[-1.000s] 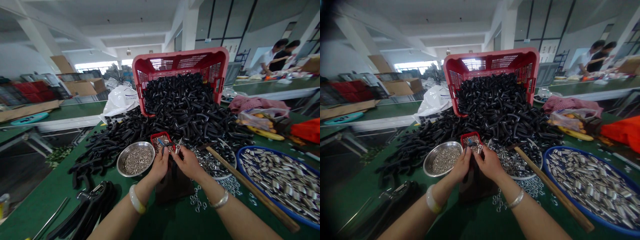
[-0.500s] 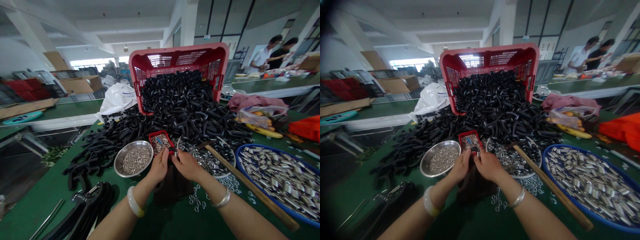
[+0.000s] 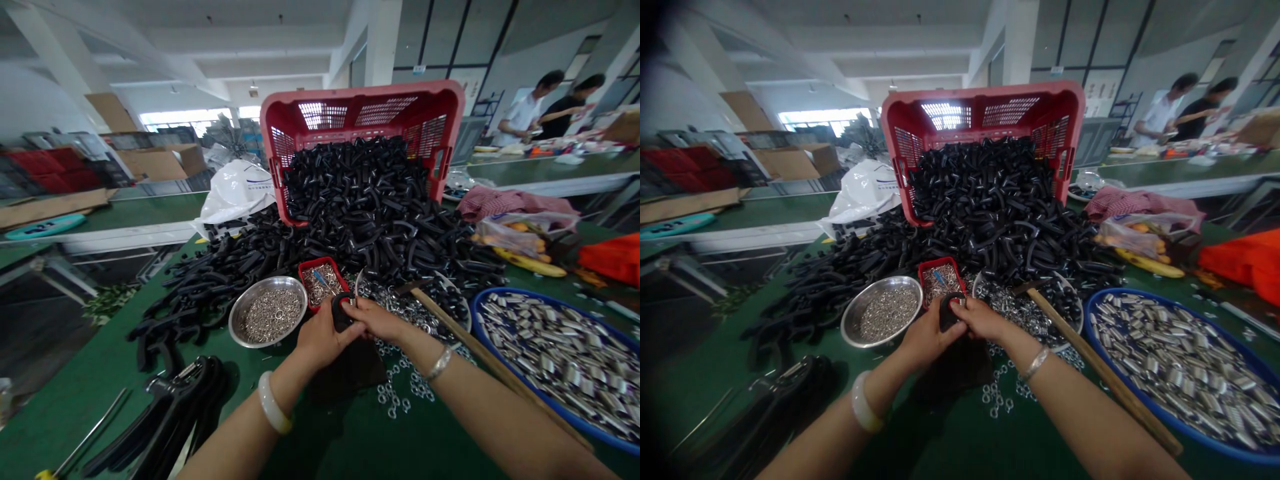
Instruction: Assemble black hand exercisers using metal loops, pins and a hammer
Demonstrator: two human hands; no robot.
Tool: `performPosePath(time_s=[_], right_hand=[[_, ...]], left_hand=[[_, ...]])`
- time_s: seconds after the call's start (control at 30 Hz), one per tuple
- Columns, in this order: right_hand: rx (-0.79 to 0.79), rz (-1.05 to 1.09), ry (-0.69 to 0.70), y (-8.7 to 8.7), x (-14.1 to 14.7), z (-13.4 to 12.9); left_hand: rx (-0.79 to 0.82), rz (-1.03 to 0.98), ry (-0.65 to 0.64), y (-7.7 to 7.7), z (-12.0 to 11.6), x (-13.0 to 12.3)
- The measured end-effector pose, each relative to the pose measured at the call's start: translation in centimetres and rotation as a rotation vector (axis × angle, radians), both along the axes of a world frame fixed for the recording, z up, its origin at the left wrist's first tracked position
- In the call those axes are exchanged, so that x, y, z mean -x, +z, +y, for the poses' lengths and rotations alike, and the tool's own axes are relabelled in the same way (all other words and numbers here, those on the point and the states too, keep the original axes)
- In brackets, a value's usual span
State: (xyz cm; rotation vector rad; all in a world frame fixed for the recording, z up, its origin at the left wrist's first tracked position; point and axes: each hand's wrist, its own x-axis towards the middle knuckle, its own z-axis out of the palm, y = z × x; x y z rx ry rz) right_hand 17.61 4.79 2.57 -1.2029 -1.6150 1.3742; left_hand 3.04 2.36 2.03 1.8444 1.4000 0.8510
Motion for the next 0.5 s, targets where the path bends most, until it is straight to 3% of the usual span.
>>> performPosePath(time_s=[0.13,0.23,0.3,0.4,0.5], right_hand=[[0.282,0.308,-0.121,-1.5,1.5,-1.1],[0.283,0.352,-0.142,-2.0,2.1,-1.5],[0.134,0.071,-0.077,-1.7,1.6,-1.0],[-0.218,-0.709,-0.043,-0.3,0.2,1.3],[-0.388,-1.009,-0.043,1.2,0.0,4.5]], left_hand=[[-0.091,0.164,0.094,0.1,-0.7,-0.3],[-0.124,0.236,0.114,-0.2,-0.7,-0.4],[-0.125,0.301,0.073,-0.3,-0.6,-0.1],[-0.117,0.452,-0.056,-0.5,-0.3,0.3],[-0.161,0.625,-0.185,-0.7,0.4,0.2]])
